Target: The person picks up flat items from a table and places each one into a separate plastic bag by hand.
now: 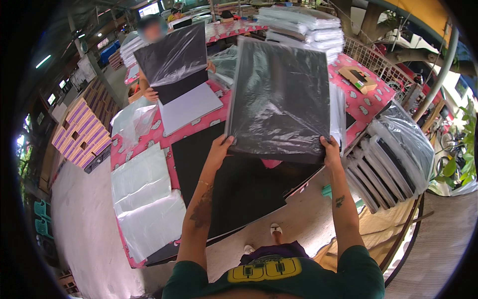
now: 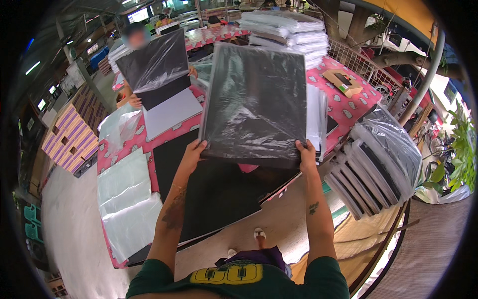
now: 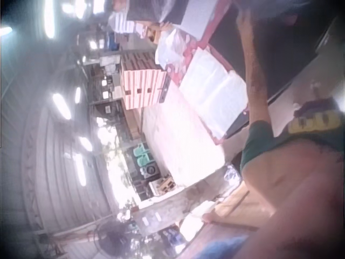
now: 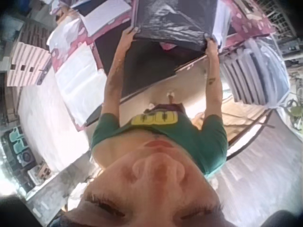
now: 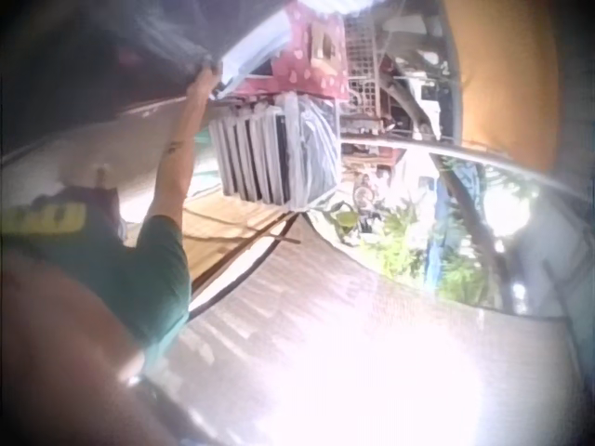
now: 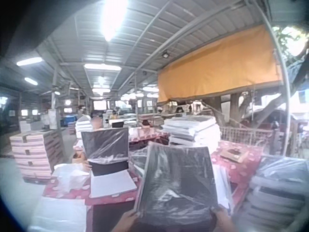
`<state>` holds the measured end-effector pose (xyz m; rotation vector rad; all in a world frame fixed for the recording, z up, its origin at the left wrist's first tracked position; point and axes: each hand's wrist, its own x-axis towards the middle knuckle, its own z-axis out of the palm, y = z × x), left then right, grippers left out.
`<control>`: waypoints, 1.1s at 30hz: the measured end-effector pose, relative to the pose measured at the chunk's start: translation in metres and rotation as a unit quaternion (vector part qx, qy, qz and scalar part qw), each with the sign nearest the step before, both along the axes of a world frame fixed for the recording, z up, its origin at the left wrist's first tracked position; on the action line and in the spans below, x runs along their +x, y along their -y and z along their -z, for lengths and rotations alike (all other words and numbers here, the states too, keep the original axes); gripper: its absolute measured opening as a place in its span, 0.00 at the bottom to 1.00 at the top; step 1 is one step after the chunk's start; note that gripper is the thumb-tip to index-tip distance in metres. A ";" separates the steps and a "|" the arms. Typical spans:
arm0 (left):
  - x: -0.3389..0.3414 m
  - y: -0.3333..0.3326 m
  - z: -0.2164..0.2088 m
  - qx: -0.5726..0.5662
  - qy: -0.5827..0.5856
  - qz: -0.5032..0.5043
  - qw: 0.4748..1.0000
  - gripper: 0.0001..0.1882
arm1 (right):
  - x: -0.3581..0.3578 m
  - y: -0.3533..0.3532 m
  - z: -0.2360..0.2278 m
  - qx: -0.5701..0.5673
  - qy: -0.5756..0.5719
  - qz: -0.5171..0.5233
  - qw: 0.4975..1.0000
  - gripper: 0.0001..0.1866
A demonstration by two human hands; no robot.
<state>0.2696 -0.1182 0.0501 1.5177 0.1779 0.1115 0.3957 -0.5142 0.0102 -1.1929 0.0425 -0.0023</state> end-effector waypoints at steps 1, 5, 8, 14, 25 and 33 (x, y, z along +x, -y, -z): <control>0.022 0.016 0.003 -0.041 -0.012 0.003 0.999 0.15 | 0.016 0.018 0.000 0.006 0.014 -0.001 1.000 0.11; 0.092 0.048 0.039 -0.180 -0.071 0.025 0.981 0.12 | 0.057 0.053 0.002 -0.117 -0.027 0.025 0.992 0.17; 0.139 0.062 0.071 -0.325 -0.109 -0.053 0.938 0.12 | 0.086 0.073 0.004 -0.413 0.038 0.016 0.910 0.25; 0.155 0.093 0.091 -0.335 -0.132 -0.111 0.926 0.14 | 0.061 0.092 -0.006 -0.643 0.015 0.040 0.765 0.36; -0.044 0.049 0.029 0.197 0.049 -0.188 0.961 0.14 | 0.033 0.067 0.023 -0.742 0.290 0.015 0.604 0.25; -0.410 -0.153 0.109 0.513 -0.204 -0.167 0.817 0.14 | -0.137 -0.112 0.019 -0.464 0.425 -0.076 0.773 0.16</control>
